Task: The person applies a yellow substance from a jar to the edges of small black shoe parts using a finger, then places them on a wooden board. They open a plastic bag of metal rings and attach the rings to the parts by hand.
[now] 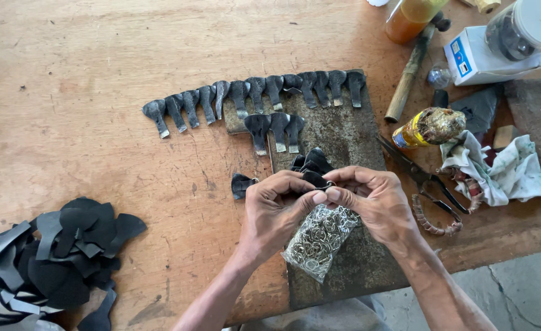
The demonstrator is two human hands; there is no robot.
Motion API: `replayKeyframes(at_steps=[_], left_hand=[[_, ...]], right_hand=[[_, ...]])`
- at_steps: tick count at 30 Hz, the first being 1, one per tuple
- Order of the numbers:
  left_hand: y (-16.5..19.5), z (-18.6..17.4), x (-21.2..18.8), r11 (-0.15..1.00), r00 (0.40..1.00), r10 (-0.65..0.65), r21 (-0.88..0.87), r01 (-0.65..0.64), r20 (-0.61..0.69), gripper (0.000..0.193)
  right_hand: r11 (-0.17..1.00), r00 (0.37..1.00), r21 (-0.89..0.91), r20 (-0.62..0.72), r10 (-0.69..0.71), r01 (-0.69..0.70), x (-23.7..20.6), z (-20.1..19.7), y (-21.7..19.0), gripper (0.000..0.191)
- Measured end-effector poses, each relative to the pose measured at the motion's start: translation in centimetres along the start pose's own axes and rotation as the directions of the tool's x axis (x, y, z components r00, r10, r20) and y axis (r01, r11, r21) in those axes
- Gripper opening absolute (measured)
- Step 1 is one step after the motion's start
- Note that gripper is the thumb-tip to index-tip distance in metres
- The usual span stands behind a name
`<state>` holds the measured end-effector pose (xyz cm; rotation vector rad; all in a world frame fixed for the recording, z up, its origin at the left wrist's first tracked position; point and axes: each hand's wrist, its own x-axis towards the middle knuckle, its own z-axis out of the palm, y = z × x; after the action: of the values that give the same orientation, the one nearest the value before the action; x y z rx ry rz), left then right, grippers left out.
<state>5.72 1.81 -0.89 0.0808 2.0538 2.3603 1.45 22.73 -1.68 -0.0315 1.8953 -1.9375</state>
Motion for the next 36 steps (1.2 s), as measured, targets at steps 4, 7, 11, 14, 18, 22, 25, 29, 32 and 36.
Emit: replayKeyframes(at_steps=[4,7,11,14,18,22,25,29,32,36], left_hand=[[-0.3,-0.2,0.3,0.961,0.98,-0.198,-0.201,0.191,-0.019,0.024],[-0.3,-0.6,0.5,0.928,0.983,-0.182,-0.329,0.175,0.01,0.032],[-0.4,-0.7,0.7,0.921,0.985,-0.172,-0.349,0.171,0.026,0.038],[-0.6,-0.7,0.8,0.9,0.982,-0.188,-0.396,0.185,0.03,0.038],[-1.0,-0.7,0.9,0.889,0.982,-0.186,-0.42,0.185,0.039,0.038],[-1.1,-0.7,0.8,0.887,0.982,-0.185,-0.422,0.186,0.045,0.037],[-1.0,-0.8,0.8,0.895,0.979,-0.197,-0.398,0.2,0.047,0.035],[-0.7,-0.8,0.8,0.9,0.975,-0.214,-0.378,0.218,0.053,0.033],[-0.6,-0.9,0.9,0.901,0.972,-0.227,-0.368,0.23,0.052,0.033],[-0.6,-1.0,0.8,0.874,0.972,-0.225,-0.427,0.231,0.066,0.034]], right_hand=[[0.999,0.999,0.004,-0.002,-0.052,0.052,0.2,-0.2,-0.3,0.035],[0.997,0.998,0.025,-0.009,-0.067,0.067,0.4,-0.5,-0.5,0.032],[0.998,0.998,0.022,-0.013,-0.062,0.062,0.4,-0.5,-0.6,0.031],[0.997,0.997,0.022,0.004,-0.079,0.079,0.6,-0.5,-0.7,0.03],[0.997,0.997,0.028,0.021,-0.074,0.074,0.8,-0.5,-0.8,0.029],[0.995,0.996,-0.031,-0.002,-0.091,0.091,0.7,-0.3,-0.9,0.028],[0.992,0.995,-0.076,-0.018,-0.101,0.099,0.7,-0.1,-1.0,0.028],[0.989,0.994,-0.102,-0.036,-0.107,0.103,0.5,0.3,-1.2,0.028],[0.981,0.992,-0.159,-0.044,-0.116,0.108,0.4,0.4,-1.4,0.028],[0.977,0.992,-0.185,-0.046,-0.113,0.103,0.4,0.4,-1.5,0.027]])
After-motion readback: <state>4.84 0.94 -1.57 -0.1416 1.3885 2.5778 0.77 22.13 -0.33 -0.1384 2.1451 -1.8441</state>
